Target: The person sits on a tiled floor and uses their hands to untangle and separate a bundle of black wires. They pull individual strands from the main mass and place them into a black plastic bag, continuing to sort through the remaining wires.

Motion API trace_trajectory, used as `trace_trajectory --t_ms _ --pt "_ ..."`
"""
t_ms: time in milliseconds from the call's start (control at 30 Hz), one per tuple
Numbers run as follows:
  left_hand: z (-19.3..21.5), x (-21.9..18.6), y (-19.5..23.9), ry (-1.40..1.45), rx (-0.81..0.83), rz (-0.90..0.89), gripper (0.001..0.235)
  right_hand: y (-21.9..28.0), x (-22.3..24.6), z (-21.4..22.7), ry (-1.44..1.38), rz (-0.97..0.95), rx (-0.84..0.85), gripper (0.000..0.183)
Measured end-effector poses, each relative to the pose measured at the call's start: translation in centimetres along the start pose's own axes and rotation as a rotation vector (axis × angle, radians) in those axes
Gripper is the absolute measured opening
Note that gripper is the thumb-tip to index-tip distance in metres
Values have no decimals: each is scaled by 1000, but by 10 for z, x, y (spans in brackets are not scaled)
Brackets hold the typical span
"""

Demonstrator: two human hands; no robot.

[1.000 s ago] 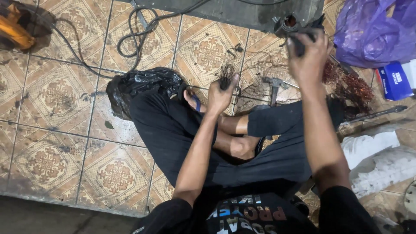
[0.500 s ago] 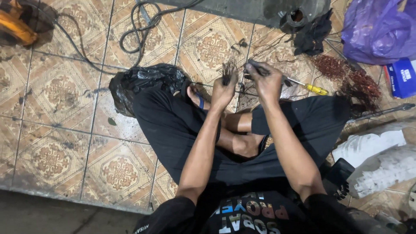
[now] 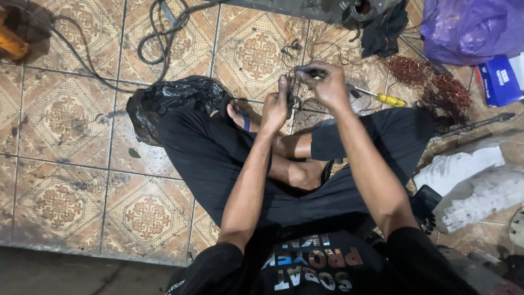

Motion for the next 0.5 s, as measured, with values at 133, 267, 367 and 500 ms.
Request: trace_trajectory --t_ms 133,267,367,500 --pt "10 -5 0 187 -52 103 87 7 -19 28 -187 -241 -136 16" --pt "32 -1 -7 172 -73 77 88 45 -96 63 -151 -219 -402 8" --pt "37 2 -17 3 -22 -17 88 71 -94 84 44 -59 -642 9" --pt "36 7 -12 -63 85 -51 86 58 18 95 224 338 -711 39"
Point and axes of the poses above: each hand's wrist, its own y-axis away from the middle knuckle, its own z-axis out of the back of the hand, x = y × z, the point moved 9 cm from there along -y, towards the middle knuckle, and after that the axes turned 12 degrees about -x, right-handed, at the moved point
